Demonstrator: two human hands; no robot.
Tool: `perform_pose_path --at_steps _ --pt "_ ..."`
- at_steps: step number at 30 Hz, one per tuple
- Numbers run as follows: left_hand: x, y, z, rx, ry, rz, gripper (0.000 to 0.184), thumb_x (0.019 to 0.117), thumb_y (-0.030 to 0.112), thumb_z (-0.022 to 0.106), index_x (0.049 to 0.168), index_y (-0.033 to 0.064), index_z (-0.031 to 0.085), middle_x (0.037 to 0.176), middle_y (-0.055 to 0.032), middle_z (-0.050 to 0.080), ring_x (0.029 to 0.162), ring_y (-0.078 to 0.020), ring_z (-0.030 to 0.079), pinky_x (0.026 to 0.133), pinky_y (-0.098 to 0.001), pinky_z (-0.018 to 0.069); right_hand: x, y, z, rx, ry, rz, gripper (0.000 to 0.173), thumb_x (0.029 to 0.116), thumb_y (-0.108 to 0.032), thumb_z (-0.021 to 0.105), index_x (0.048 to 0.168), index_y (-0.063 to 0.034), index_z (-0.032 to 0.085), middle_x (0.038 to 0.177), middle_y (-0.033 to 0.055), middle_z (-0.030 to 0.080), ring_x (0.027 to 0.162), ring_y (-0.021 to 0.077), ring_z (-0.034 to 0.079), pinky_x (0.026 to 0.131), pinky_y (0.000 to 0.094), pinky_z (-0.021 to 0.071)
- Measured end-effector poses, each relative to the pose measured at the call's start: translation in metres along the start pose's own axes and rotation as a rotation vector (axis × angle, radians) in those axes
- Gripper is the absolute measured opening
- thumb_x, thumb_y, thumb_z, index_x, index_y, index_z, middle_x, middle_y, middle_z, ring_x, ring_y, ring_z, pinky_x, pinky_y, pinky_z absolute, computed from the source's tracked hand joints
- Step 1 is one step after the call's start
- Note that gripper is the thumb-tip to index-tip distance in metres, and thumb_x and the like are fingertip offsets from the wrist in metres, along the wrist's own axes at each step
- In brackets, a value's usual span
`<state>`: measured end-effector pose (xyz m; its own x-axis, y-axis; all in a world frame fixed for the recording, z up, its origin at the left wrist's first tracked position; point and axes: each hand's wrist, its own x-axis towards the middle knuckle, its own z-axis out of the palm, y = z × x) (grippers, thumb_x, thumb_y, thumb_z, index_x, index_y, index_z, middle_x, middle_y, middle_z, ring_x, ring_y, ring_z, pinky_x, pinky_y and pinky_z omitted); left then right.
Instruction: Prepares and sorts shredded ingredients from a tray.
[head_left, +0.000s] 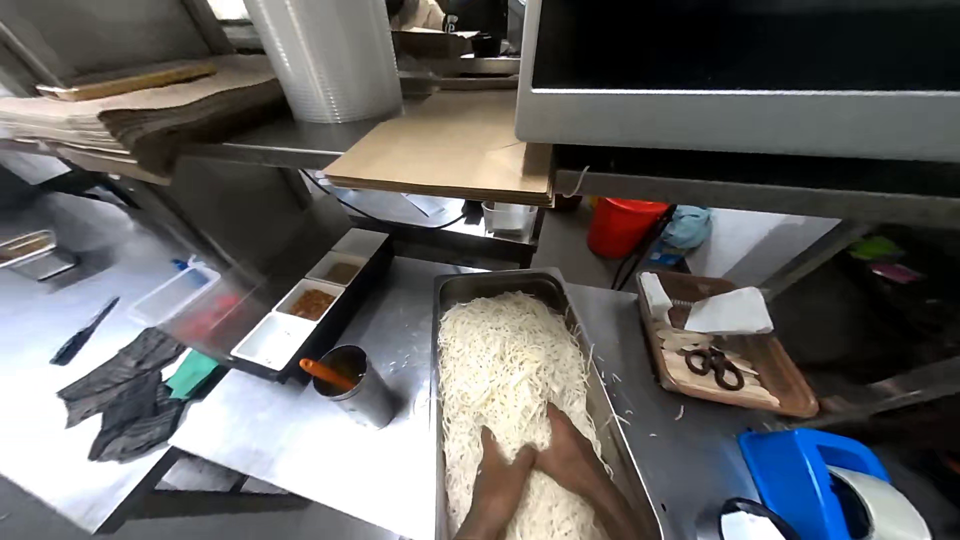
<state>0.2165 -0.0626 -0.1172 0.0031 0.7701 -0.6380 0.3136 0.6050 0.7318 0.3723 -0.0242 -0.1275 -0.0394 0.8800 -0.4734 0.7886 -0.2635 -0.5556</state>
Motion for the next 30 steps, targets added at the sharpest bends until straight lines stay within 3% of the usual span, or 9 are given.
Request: perform_pose_path --at_steps 3,7,10,14,18,22,24,27,30 --pt "0.016 -0.014 0.019 -0.299 0.055 0.016 0.12 0.0885 0.051 0.075 0.164 0.0088 -0.008 0.165 -0.0279 0.023 0.149 -0.0408 0.036 0.117 -0.0585 0.0375 0.001 0.007 0.003 0.219 -0.049 -0.062 0.108 0.0728 -0.034 0.089 0.158 -0.0002 0.032 0.152 0.0232 0.049 0.141 0.0319 0.048 0.118 0.0488 0.0384" --pt "0.004 0.013 -0.004 -0.543 -0.013 0.112 0.085 0.096 0.042 0.07 0.158 0.003 0.026 0.145 -0.0222 0.053 0.128 -0.0293 0.059 0.104 -0.0474 0.0535 -0.024 -0.034 -0.039 0.326 0.05 -0.112 0.082 0.0792 -0.03 0.086 0.145 0.0026 0.051 0.144 0.0252 0.055 0.134 0.0333 0.053 0.113 0.0489 0.0434" --pt "-0.007 0.07 -0.042 -0.382 -0.039 0.211 0.07 0.1028 0.043 0.06 0.153 -0.001 0.037 0.146 -0.022 0.052 0.13 -0.0271 0.057 0.107 -0.0453 0.0497 -0.044 -0.071 -0.081 0.412 0.212 -0.147 0.063 0.0858 -0.023 0.076 0.142 -0.0019 0.056 0.14 0.0209 0.058 0.129 0.029 0.057 0.109 0.0481 0.0474" --pt "-0.008 0.135 -0.085 -0.088 -0.104 0.443 0.047 0.1035 0.029 0.061 0.141 0.0013 0.053 0.121 -0.0177 0.067 0.106 -0.0238 0.067 0.093 -0.0434 0.0561 -0.074 -0.103 -0.121 0.311 0.332 -0.249 0.039 0.0857 -0.011 0.072 0.124 -0.0121 0.07 0.113 0.0083 0.072 0.099 0.0183 0.069 0.086 0.0452 0.0583" --pt "-0.006 0.183 -0.107 0.221 -0.202 0.673 0.04 0.102 0.027 0.061 0.136 0.0053 0.057 0.116 -0.0179 0.069 0.1 -0.0285 0.069 0.088 -0.052 0.0568 -0.09 -0.111 -0.132 0.029 0.439 -0.381 0.035 0.0869 -0.003 0.064 0.12 -0.0108 0.072 0.109 0.0077 0.073 0.1 0.0212 0.069 0.086 0.052 0.0564" --pt "-0.013 0.226 -0.11 0.63 -0.247 0.947 0.042 0.1006 0.02 0.062 0.139 0.0028 0.059 0.129 -0.021 0.066 0.12 -0.0349 0.064 0.103 -0.0589 0.0487 -0.094 -0.116 -0.125 -0.092 0.407 -0.358 0.034 0.0911 -0.004 0.063 0.124 -0.0089 0.073 0.114 0.0133 0.073 0.105 0.0289 0.07 0.093 0.0567 0.0548" --pt "-0.016 0.234 -0.106 0.798 -0.23 1.038 0.04 0.0981 0.018 0.065 0.136 0.0068 0.063 0.123 -0.0192 0.069 0.115 -0.0367 0.066 0.098 -0.0616 0.0506 -0.097 -0.121 -0.116 -0.166 0.371 -0.304 0.033 0.0924 -0.004 0.065 0.124 -0.01 0.073 0.113 0.0144 0.074 0.104 0.0316 0.071 0.093 0.0575 0.0541" --pt "-0.028 0.235 -0.112 0.86 -0.127 1.089 0.035 0.0946 0.02 0.071 0.126 0.0056 0.068 0.11 -0.0188 0.072 0.105 -0.0374 0.069 0.09 -0.0607 0.0544 -0.099 -0.115 -0.103 -0.197 0.553 -0.282 0.032 0.0857 -0.001 0.07 0.116 -0.0074 0.076 0.111 0.0164 0.074 0.102 0.0362 0.071 0.088 0.0626 0.0547" --pt "-0.025 0.233 -0.111 0.912 0.014 1.077 0.036 0.0936 0.037 0.073 0.108 0.0036 0.072 0.097 -0.0172 0.072 0.095 -0.0361 0.071 0.08 -0.058 0.0557 -0.097 -0.11 -0.084 -0.271 0.506 -0.183 0.025 0.0878 -0.015 0.077 0.11 -0.0039 0.076 0.111 0.019 0.071 0.1 0.0396 0.07 0.085 0.0629 0.0548"
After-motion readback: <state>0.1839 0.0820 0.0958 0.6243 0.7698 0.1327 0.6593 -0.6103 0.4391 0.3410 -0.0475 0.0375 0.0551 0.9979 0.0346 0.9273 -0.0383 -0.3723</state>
